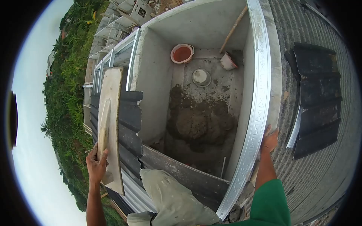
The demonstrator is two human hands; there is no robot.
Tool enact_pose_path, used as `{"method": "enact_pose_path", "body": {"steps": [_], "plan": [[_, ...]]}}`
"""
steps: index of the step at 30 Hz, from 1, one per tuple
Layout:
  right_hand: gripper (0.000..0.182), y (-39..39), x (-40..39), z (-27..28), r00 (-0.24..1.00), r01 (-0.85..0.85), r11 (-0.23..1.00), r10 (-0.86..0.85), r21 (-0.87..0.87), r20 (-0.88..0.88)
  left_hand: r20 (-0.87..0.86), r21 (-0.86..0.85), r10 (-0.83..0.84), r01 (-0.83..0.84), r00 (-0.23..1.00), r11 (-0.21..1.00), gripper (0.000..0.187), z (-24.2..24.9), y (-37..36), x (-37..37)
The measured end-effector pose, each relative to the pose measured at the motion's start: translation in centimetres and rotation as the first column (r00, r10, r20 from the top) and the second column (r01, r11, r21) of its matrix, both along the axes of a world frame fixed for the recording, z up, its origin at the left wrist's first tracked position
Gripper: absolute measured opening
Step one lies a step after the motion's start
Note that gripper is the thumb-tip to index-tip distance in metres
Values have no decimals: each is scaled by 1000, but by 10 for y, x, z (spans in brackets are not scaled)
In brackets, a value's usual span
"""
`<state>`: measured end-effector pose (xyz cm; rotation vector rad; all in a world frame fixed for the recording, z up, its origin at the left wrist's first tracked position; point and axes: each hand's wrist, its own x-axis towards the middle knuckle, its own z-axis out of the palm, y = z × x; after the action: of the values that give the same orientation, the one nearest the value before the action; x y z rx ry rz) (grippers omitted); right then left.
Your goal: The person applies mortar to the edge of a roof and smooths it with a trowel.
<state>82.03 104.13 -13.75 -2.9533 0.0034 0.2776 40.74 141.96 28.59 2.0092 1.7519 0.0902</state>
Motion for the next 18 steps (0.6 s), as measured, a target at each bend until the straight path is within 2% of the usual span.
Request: {"method": "enact_pose_path", "body": {"steps": [4, 7, 10, 11, 13, 15, 16, 17, 18], "plan": [[67, -2, 3, 3, 1000, -11, 1000, 11, 3, -23, 72, 43, 0, -3, 997, 999, 53, 30, 6, 54], [64, 8, 1, 19, 999, 21, 999, -19, 43, -36, 79, 132, -86, 75, 993, 988, 51, 82, 25, 114], [65, 6, 7, 19, 993, 60, 998, -56, 37, -104, 59, 301, -204, 177, 977, 937, 51, 166, 45, 169], [64, 4, 7, 21, 987, 41, 998, -34, 41, -158, -18, 347, -221, 213, 975, 913, 52, 202, 51, 192], [64, -1, 10, 18, 974, 67, 995, -49, 79, -220, -135, 332, -264, 295, 955, 896, 50, 281, 57, 231], [61, -5, -1, 9, 981, 17, 999, -10, 39, -193, -136, 310, -305, 333, 943, 891, 50, 327, 34, 257], [61, -7, -2, 11, 980, 39, 998, -30, 43, -197, -169, 339, -280, 322, 945, 884, 51, 332, 24, 252], [61, -6, 2, 19, 974, 37, 996, -18, 77, -225, -123, 331, -276, 302, 953, 894, 51, 327, 15, 237], [62, -2, 7, 22, 971, 34, 993, -6, 112, -238, -194, 219, 74, -30, 978, 975, 46, 341, 35, 142]]}}
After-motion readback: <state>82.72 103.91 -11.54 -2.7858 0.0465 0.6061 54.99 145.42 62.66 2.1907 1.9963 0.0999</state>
